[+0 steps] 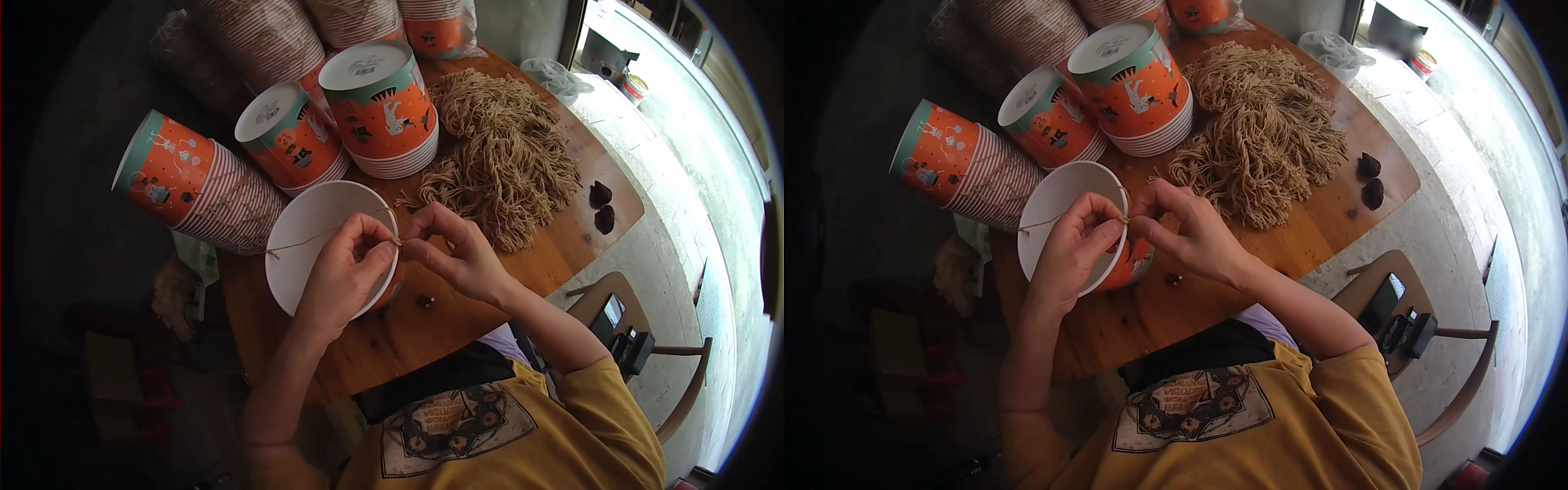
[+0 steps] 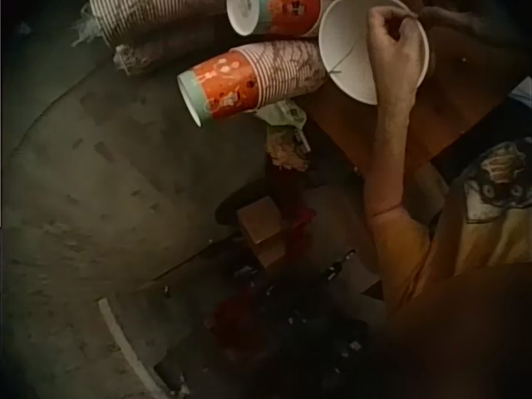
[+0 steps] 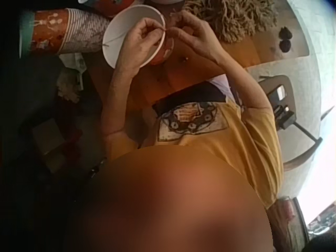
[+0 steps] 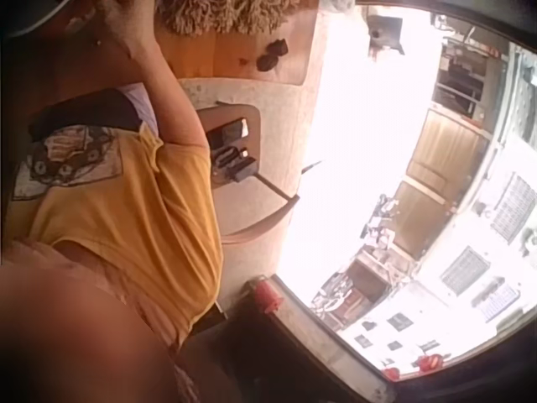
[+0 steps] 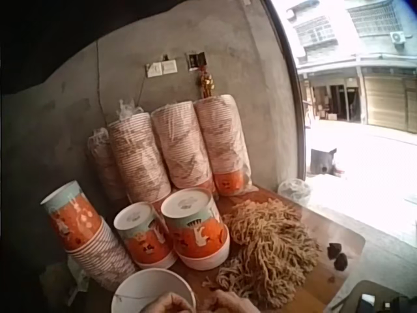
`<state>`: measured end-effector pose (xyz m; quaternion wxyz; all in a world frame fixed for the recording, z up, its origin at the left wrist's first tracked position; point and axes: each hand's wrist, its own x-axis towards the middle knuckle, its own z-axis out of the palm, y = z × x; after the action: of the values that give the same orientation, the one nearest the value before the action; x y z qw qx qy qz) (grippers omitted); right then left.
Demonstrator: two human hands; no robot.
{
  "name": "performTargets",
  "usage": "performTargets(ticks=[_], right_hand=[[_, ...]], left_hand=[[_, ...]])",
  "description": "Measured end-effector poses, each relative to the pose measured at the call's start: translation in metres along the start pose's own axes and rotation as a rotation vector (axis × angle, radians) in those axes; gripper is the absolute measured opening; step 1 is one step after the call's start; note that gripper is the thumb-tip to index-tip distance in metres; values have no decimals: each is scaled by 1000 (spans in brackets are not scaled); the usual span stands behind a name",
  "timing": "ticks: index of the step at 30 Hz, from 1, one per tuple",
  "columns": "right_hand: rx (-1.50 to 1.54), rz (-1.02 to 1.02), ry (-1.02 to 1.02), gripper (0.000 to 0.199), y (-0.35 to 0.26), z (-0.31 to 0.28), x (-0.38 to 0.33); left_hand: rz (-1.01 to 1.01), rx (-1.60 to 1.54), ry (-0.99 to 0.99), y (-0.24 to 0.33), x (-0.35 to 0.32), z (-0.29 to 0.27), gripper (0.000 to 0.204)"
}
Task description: Attaching string handles to pre-printed paper cups at a workstation.
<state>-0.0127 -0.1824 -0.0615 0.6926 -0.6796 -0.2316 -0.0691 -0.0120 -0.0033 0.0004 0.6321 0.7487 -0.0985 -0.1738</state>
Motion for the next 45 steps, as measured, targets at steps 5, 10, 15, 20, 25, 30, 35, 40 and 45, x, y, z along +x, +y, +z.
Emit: performTargets(ticks=[5, 10, 15, 20, 25, 30, 35, 40, 45], right_hand=[[17, 4, 8, 13, 2, 0, 0], [-103, -14, -47, 12, 2, -3, -1], [-53, 2, -36, 10, 0, -1, 0], [35, 15, -20, 10, -1, 0, -2], [40, 27, -28, 9, -1, 1, -3], [-92, -54, -14, 14, -2, 1, -4], [-180, -48, -13, 17, -6, 1, -4], [-104, 71, -5, 16, -6, 2, -3], [393, 189, -31, 10, -5, 6, -3]], left_hand=[[23, 2, -29, -1, 1, -1, 6], [70, 26, -43, 2, 0, 0, 10], [50, 25, -13, -2, 1, 0, 12], [-42, -90, -11, 2, 1, -2, 14], [-103, -166, -31, 3, 0, -4, 15], [-117, -192, -28, 4, 2, -3, 15], [-111, -199, -33, 2, 0, -4, 16], [-96, -162, -31, 3, 0, -4, 15], [-113, -185, -63, 0, -2, -4, 17]])
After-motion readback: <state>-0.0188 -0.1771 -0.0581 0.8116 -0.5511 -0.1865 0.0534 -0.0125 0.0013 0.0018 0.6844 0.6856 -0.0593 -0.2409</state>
